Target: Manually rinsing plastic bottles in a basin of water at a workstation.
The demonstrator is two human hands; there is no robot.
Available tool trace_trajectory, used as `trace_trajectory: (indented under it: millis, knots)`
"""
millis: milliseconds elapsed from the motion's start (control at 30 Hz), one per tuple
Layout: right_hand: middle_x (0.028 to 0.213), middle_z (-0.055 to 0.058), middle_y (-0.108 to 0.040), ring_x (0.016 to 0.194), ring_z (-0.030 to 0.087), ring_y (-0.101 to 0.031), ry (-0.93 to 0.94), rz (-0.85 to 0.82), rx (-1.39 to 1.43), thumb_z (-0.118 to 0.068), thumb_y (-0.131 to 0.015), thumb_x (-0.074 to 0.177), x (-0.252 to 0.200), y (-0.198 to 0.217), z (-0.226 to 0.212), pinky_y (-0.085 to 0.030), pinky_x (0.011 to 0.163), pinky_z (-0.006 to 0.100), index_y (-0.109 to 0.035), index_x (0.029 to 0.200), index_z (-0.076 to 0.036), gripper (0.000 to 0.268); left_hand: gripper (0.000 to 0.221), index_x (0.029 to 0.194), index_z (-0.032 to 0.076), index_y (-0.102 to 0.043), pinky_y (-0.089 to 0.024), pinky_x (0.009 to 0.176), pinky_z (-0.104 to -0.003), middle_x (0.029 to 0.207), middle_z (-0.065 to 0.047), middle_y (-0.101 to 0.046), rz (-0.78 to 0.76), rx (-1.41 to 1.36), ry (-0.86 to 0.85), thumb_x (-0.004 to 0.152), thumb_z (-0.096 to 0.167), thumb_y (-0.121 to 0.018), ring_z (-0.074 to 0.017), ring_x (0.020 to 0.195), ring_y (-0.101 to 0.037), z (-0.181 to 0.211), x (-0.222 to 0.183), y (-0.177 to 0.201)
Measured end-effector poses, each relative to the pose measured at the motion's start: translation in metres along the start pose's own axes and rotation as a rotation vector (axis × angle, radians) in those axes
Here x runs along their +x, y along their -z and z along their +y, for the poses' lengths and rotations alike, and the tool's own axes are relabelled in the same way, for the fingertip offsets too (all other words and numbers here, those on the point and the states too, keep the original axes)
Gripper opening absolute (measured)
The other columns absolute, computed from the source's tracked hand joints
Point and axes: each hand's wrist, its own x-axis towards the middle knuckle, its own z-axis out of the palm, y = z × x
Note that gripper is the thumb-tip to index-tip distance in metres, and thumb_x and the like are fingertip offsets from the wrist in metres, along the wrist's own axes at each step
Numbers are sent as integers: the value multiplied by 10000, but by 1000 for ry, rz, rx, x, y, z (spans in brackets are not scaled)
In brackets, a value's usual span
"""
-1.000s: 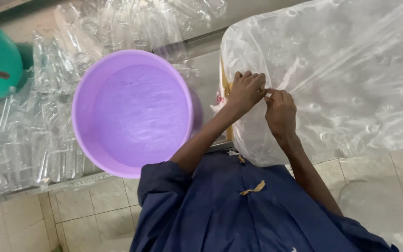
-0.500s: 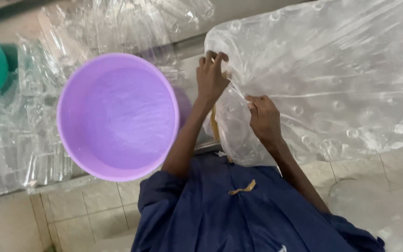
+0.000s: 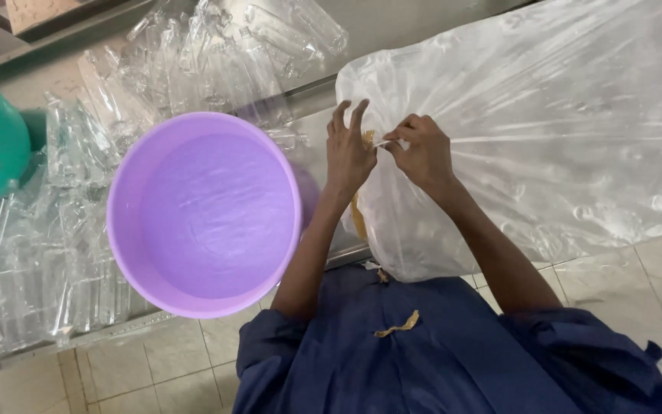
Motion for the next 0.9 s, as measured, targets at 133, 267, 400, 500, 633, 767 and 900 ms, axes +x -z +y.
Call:
trace_trajectory:
  millis: [133, 267, 400, 500, 633, 767, 900]
  knots:
    - [915, -40, -670, 842, 187, -680, -58, 81, -108, -298, -926, 939, -4, -18, 7, -589, 709, 364, -841, 1000, -249, 116, 840, 1579, 147, -499, -645, 955, -694, 1567, -242, -419, 12, 0, -12, 833, -37, -838, -599, 1410, -537, 2, -10, -10]
    - [775, -21, -661, 691, 198, -706, -107, 168, -128, -204, -868, 921, 21, -33, 26, -594, 619, 364, -838, 965, -223, 56, 731, 1520, 116, -460, -632, 994, -648, 1593, -223, -414, -26, -48, 32, 868, -76, -727, -537, 1469, -498, 3, -14, -5]
    - [717, 19, -667, 643, 255, -725, -191, 208, -158, -119, -792, 925, 23, -51, 57, -594, 585, 403, -814, 923, -161, 47, 501, 1443, 108, -538, -654, 926, -545, 1364, -156, -612, -28, -143, 144, 973, -61, -575, -392, 1262, -676, -31, -42, 6]
    - [793, 29, -716, 715, 234, -747, -134, 102, -140, -86, -766, 974, 13, -23, 27, -594, 647, 379, -827, 1018, -142, 93, 608, 1484, 69, -506, -603, 1011, -572, 1343, -201, -611, 34, -235, 152, 916, -146, -516, -435, 1251, -680, -82, -74, 39]
    - [927, 37, -711, 855, 275, -667, 124, 148, -159, 18, -720, 888, 33, 12, -13, -542, 633, 403, -809, 968, -86, 159, 522, 1519, 80, -518, -459, 1179, -527, 1451, -167, -580, 38, -266, 7, 1034, 187, -680, -369, 1388, -537, -24, -46, 42]
    - [940, 60, -645, 876, 271, -659, 113, -15, -6, -57, -826, 978, 34, 39, -24, -536, 709, 408, -803, 1050, -107, 90, 754, 1527, 120, -445, -531, 1018, -495, 1437, -145, -581, 56, 86, -214, 936, 348, -854, -369, 1285, -592, 11, -8, 1]
    - [1005, 78, -659, 882, 279, -657, 135, 15, -62, -15, -797, 977, 25, 47, -15, -533, 671, 414, -802, 1031, -60, 71, 492, 1309, 110, -523, -534, 690, -383, 1075, -39, -603, 251, 486, -466, 876, 136, -755, -241, 958, -658, 16, 14, -2]
